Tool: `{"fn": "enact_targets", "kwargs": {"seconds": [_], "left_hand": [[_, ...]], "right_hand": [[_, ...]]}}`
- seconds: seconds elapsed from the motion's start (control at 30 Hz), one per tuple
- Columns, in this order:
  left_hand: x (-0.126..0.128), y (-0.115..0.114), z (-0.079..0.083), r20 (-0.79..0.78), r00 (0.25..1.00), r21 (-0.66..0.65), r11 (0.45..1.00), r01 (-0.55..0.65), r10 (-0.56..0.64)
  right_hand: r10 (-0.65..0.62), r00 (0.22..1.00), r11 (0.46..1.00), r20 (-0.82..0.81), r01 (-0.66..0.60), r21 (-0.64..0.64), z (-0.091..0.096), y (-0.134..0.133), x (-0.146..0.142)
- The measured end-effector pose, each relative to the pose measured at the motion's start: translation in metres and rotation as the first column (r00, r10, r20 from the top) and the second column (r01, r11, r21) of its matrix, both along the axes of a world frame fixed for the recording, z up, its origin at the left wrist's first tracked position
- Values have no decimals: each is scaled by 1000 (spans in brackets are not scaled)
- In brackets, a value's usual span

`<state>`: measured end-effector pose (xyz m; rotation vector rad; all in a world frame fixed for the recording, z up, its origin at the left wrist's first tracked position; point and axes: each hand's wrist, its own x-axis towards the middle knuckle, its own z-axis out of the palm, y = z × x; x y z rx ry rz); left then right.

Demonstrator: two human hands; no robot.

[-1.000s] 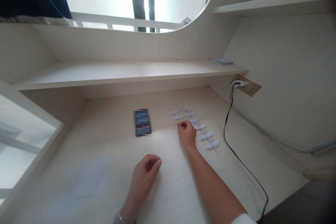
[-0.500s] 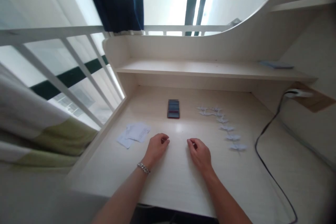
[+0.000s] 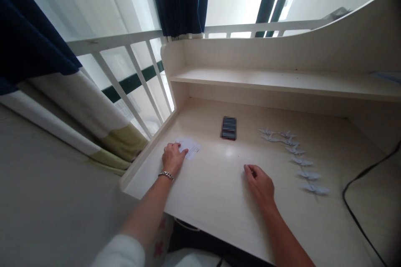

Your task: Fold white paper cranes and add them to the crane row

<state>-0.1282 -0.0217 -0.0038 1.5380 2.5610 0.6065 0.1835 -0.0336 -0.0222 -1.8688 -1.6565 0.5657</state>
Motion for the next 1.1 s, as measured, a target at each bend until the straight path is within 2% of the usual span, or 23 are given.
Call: {"fn": "enact_targets", "kwargs": {"seconds": [0.17, 0.33, 0.67, 0.93, 1.1], "left_hand": [[-6, 8, -5, -3, 1000, -71, 997, -24, 24], [-8, 11, -4, 8, 999, -99, 995, -35, 36], [-16, 17, 9, 5, 997, -100, 992, 79, -79], [-24, 20, 27, 141, 979, -156, 973, 171, -150], [-29, 17, 41, 317, 930, -119, 966, 232, -184]], "right_hand": [[14, 1000, 1000, -2, -14, -6, 2, 0, 0], [6, 1000, 999, 14, -5, -51, 3, 1, 0], [1, 1000, 997, -6, -2, -72, 3, 3, 1], [10, 1000, 997, -14, -11, -71, 5, 3, 1], [10, 1000, 996, -18, -11, -84, 4, 4, 1]]}}
